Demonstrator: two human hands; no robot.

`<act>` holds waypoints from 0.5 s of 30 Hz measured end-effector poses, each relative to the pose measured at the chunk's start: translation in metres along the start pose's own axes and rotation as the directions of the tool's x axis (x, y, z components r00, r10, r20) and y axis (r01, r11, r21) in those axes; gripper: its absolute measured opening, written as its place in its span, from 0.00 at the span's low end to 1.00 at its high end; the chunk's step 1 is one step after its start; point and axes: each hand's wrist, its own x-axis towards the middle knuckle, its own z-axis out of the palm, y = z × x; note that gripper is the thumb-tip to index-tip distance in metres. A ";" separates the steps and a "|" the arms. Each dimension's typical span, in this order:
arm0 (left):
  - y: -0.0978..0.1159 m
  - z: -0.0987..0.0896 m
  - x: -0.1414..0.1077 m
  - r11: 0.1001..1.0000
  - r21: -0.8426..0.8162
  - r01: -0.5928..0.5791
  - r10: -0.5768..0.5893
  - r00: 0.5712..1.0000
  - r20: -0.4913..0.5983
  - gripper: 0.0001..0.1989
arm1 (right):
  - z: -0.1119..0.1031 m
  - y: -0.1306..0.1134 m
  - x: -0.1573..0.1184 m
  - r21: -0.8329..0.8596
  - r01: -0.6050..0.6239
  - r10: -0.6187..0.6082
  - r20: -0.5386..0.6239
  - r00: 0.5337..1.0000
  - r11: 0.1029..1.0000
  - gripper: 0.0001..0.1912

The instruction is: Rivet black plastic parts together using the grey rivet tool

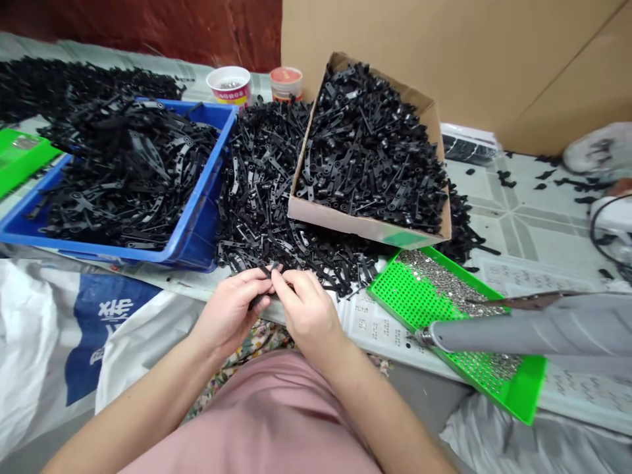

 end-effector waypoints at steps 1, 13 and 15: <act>-0.001 0.001 0.000 1.000 0.002 0.003 -0.003 1.000 -0.002 0.08 | -0.001 0.000 -0.003 0.007 0.002 -0.002 0.004 1.000 1.000 0.22; -0.028 -0.008 0.010 0.990 0.119 0.078 -0.088 0.993 0.080 0.08 | -0.019 -0.003 -0.040 -0.155 -0.091 0.123 0.207 0.971 0.984 0.19; -0.032 -0.009 0.013 0.962 0.259 0.091 -0.127 0.984 0.126 0.11 | -0.034 0.011 -0.044 -0.185 -0.183 0.198 0.066 0.978 0.966 0.16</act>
